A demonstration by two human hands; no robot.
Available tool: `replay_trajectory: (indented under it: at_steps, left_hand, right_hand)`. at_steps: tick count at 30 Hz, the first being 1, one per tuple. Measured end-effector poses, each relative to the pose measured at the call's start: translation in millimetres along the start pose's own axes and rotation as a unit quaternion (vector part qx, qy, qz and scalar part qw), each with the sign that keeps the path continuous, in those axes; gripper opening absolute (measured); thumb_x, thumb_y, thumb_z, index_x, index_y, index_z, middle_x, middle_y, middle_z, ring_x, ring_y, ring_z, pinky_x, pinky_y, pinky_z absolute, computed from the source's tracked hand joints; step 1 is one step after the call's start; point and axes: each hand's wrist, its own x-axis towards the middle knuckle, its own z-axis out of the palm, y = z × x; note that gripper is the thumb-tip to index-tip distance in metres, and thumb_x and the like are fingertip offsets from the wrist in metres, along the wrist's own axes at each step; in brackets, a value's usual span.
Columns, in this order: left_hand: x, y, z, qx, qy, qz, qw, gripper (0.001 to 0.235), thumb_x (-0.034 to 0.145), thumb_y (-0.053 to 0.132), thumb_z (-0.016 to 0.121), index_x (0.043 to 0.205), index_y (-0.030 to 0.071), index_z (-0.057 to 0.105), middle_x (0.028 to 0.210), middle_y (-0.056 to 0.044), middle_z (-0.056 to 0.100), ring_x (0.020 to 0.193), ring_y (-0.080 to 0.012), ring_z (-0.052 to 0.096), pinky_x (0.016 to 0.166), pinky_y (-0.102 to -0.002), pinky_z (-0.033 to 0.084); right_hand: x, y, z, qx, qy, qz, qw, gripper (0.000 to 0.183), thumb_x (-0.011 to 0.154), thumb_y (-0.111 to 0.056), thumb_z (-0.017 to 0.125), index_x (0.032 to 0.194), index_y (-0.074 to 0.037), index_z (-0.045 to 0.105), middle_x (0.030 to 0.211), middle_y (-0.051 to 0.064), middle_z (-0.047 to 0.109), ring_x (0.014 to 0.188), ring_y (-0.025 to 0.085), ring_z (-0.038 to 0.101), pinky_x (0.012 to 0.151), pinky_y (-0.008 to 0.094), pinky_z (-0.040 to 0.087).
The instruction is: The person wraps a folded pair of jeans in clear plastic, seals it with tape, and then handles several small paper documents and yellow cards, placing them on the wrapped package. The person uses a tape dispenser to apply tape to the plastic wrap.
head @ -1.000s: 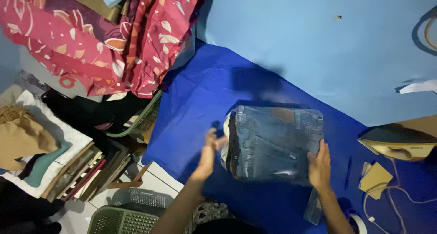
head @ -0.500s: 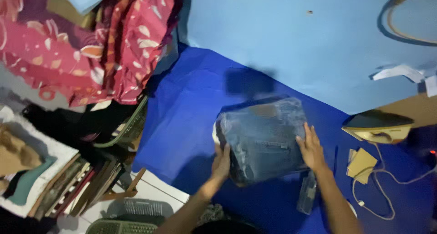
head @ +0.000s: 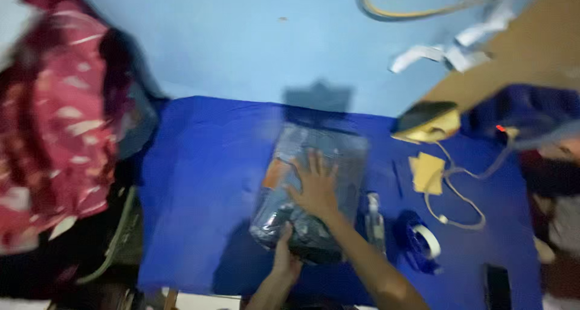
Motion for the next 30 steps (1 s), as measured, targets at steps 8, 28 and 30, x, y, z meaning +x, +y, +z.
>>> replay_trajectory:
  at_steps: [8, 28, 30]
  left_hand:
    - [-60, 27, 55, 0.303, -0.048, -0.108, 0.946, 0.079, 0.082, 0.051, 0.07, 0.143, 0.005, 0.052, 0.135, -0.016, 0.067, 0.128, -0.0331, 0.059, 0.109, -0.046, 0.041]
    - [171, 131, 274, 0.935, 0.057, 0.18, 0.301, 0.07, 0.089, 0.068, 0.049, 0.141, 0.022, 0.06, 0.132, -0.017, 0.065, 0.126, -0.0373, 0.06, 0.109, -0.059, 0.041]
    - [152, 121, 259, 0.938, 0.068, 0.183, 0.287, 0.069, 0.088, 0.067, 0.05, 0.14, 0.022, 0.06, 0.129, -0.017, 0.066, 0.122, -0.0374, 0.062, 0.109, -0.058, 0.041]
  right_hand:
    - [-26, 195, 31, 0.269, 0.186, 0.171, 0.929, 0.045, 0.083, -0.025, 0.079, 0.124, -0.01, 0.068, 0.125, 0.014, 0.071, 0.121, 0.031, 0.067, 0.106, 0.039, 0.051]
    - [-96, 428, 47, 0.003, 0.117, 0.465, 0.878, 0.065, 0.077, -0.04, 0.08, 0.13, -0.009, 0.06, 0.106, 0.025, 0.072, 0.098, 0.045, 0.069, 0.087, 0.052, 0.055]
    - [-89, 430, 49, -0.017, 0.164, 0.449, 0.878, 0.065, 0.077, -0.035, 0.079, 0.135, -0.012, 0.059, 0.105, 0.025, 0.072, 0.096, 0.045, 0.069, 0.084, 0.053, 0.056]
